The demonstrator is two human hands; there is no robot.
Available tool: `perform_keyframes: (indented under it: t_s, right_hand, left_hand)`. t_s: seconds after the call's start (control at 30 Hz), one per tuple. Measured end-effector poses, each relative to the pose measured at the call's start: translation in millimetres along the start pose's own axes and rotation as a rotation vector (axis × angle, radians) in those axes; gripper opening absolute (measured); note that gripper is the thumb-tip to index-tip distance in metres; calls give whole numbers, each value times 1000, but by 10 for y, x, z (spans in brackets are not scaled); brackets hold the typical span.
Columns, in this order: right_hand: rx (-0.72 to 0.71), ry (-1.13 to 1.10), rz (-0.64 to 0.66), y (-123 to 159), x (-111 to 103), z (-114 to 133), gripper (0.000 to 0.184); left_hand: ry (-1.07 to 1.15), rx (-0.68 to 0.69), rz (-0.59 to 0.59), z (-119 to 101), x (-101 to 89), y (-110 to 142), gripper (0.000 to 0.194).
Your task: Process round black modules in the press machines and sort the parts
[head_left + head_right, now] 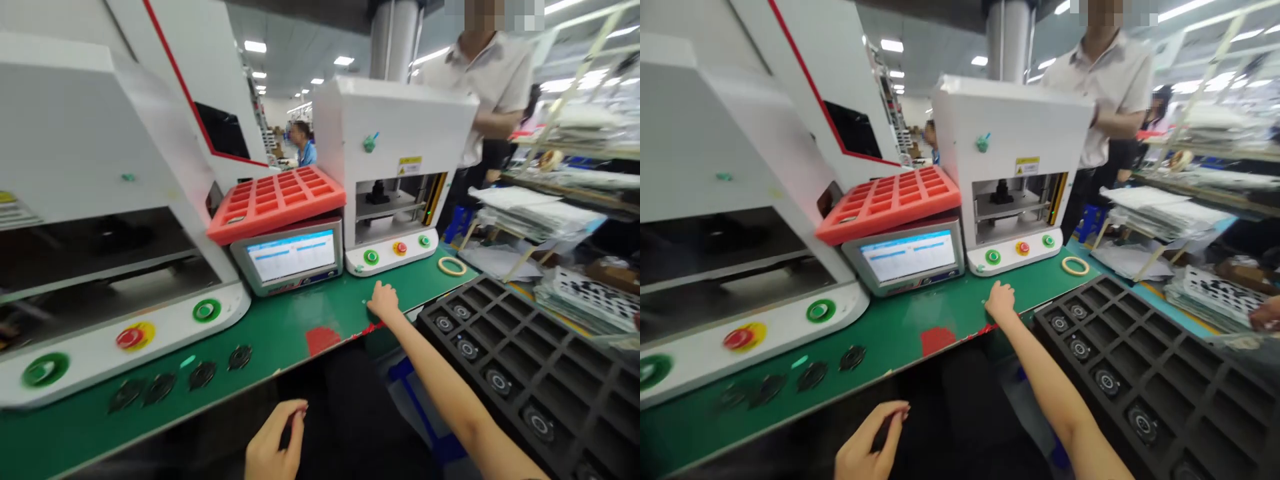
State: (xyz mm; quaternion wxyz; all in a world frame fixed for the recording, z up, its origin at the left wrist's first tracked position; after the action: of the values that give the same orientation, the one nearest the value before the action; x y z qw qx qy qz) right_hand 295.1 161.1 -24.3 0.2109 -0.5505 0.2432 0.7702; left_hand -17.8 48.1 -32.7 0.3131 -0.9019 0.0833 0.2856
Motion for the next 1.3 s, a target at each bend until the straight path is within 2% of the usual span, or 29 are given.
perform_keyframes:
  t_s: [0.13,0.23,0.33,0.4,0.5,0.57,0.6,0.7,0.8,0.87,0.93,1.13,1.3]
  right_hand:
    - [-46,-146,17,-33,-50,-2,37]
    - [-142,-327,85,43,-114,27,39]
    - [-307,-550,227,430,-105,99,39]
    - [-435,-726,355,822,-59,147,38]
    - [-647,-1187,612,1363,0,178,39]
    - [-711,-1416,714,1569,17,158,37]
    - [-723,-1456,730,1624,20,144,35]
    - [-761,-1502,669,1696,-11,113,30]
    - [-732,-1490,394,1749,-93,101,23]
    - [-709,-1455,202,1803,-148,107,22]
    - [-729,-1433,117,1856,-184,123,23]
    - [-733,-1420,149,1900,-186,123,27]
    - [-796,-1387,172,1870,-186,105,28]
  left_hand:
    - [68,-98,98,-48,65,113,15]
    - [238,-326,214,-80,175,114,16]
    - [610,-613,284,-167,324,-7,17]
    - [942,-747,270,-258,415,-134,28]
    - [1409,-884,251,-401,509,-293,46]
    - [1562,-969,233,-476,531,-330,42]
    - [1573,-991,207,-504,529,-331,38]
    - [1445,-926,83,-550,483,-293,32]
    - [1199,-781,-31,-557,414,-231,28]
    - [1043,-680,-66,-563,371,-200,22]
    - [918,-581,-74,-580,327,-188,15]
    - [636,-405,-39,-628,195,-229,14]
    - [562,-325,-34,-621,168,-234,19]
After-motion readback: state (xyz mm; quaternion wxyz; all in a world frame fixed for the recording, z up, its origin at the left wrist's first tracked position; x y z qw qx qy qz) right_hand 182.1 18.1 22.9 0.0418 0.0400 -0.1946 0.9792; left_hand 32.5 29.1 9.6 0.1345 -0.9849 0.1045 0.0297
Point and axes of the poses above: each hand's wrist, its own y-axis away from the middle knuckle, its own x-axis out of the palm, z = x × y, the point moved 2 cm from there along -y, towards the middle knuckle, and after that the axes turned 5 degrees about z, right-handed, at the moved point
